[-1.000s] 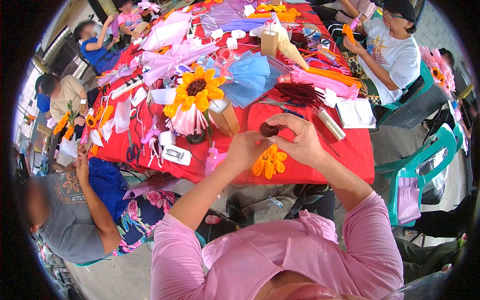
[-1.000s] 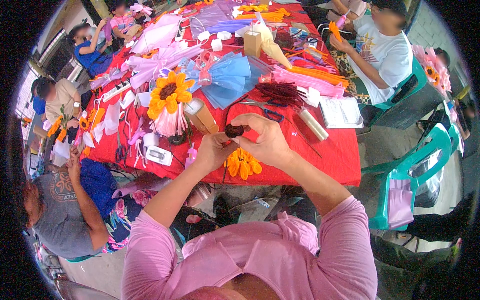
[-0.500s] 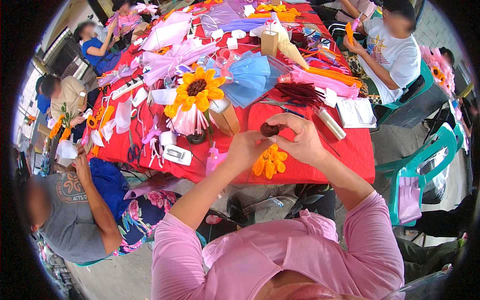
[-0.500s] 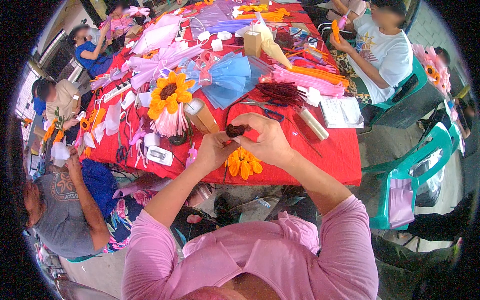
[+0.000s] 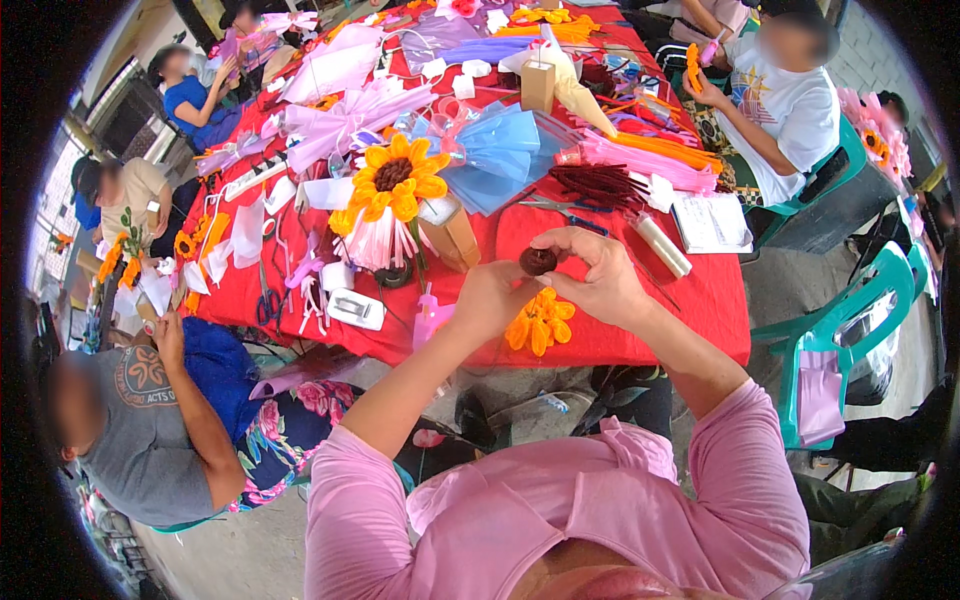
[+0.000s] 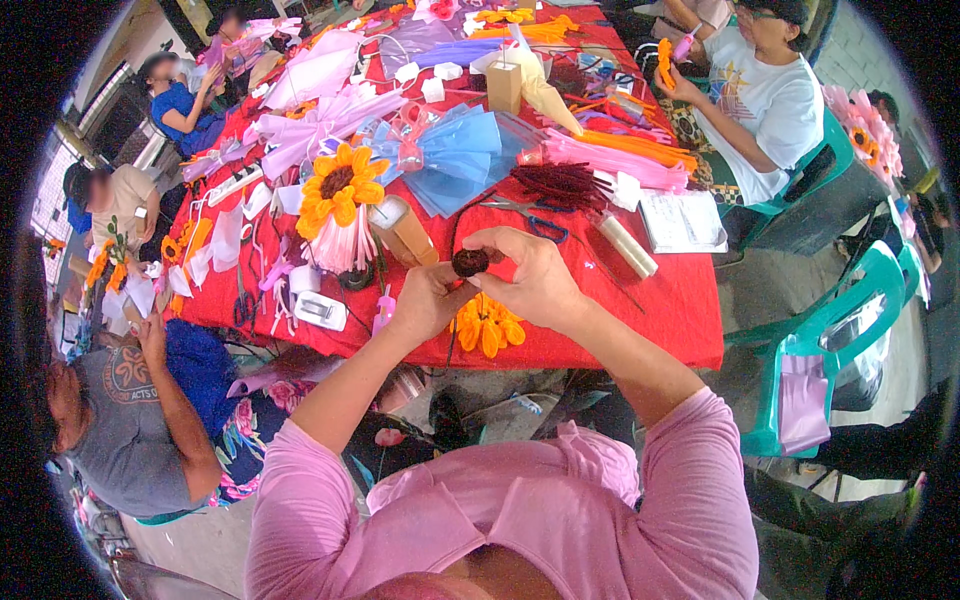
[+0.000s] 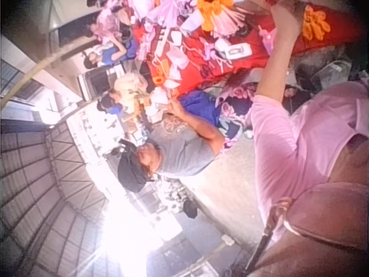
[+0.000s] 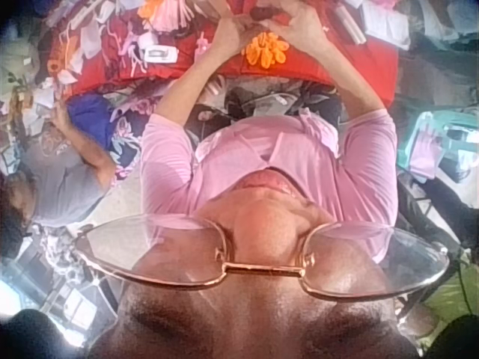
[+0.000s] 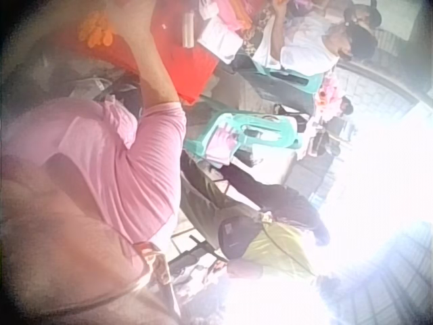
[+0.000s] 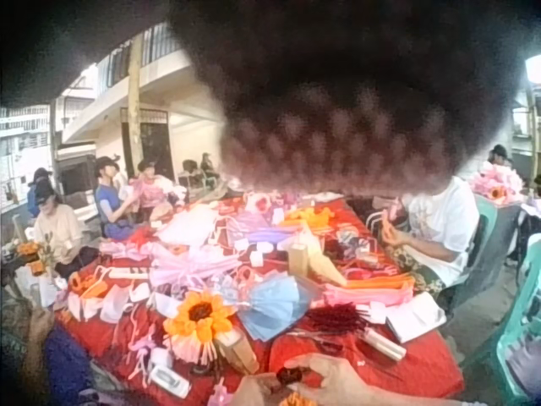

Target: The person is making a craft flower by hand. The person uses a glue gun to apply adhesive to orange felt petals and carefully attaches them around a dark brown circular center piece while sitting at a table with other crafters.

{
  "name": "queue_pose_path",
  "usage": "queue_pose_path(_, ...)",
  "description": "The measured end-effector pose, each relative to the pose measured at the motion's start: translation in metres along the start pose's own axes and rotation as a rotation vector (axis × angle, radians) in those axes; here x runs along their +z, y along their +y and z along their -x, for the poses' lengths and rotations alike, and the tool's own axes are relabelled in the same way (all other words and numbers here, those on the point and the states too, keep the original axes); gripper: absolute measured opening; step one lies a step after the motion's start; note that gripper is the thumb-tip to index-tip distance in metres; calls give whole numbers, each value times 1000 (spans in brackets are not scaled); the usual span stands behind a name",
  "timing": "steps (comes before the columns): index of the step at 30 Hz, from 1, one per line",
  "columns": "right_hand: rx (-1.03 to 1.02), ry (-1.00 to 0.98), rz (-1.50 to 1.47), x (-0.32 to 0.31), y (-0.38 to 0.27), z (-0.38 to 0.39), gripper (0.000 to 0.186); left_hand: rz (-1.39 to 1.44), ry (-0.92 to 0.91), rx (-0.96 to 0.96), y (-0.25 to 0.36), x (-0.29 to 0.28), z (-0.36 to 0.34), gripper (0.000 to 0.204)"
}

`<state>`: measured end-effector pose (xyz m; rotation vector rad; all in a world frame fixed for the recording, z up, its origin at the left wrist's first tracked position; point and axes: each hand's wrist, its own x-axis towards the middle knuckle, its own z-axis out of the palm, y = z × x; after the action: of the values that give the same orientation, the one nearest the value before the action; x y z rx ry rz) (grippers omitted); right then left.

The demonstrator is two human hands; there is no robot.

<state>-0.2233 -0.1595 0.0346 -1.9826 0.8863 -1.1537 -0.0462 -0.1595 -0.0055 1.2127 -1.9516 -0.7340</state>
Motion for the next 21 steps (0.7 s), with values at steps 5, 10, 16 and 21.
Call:
queue_pose_path(5, 7, -4, 8, 2, 8, 3, 35, -123, -45, -69, 12, -6, -1, 25)
queue_pose_path(10, 53, 22, -46, 7, 18, 7, 33, 13, -61, -104, 9, -3, -1, 23)
queue_pose_path(16, -10, 18, -65, 11, 19, 5, 28, 298, -162, -118, -9, -10, 1, 43)
queue_pose_path(21, -20, 20, -46, 11, 16, 5, 25, 243, -105, -76, 14, -44, -4, 64)
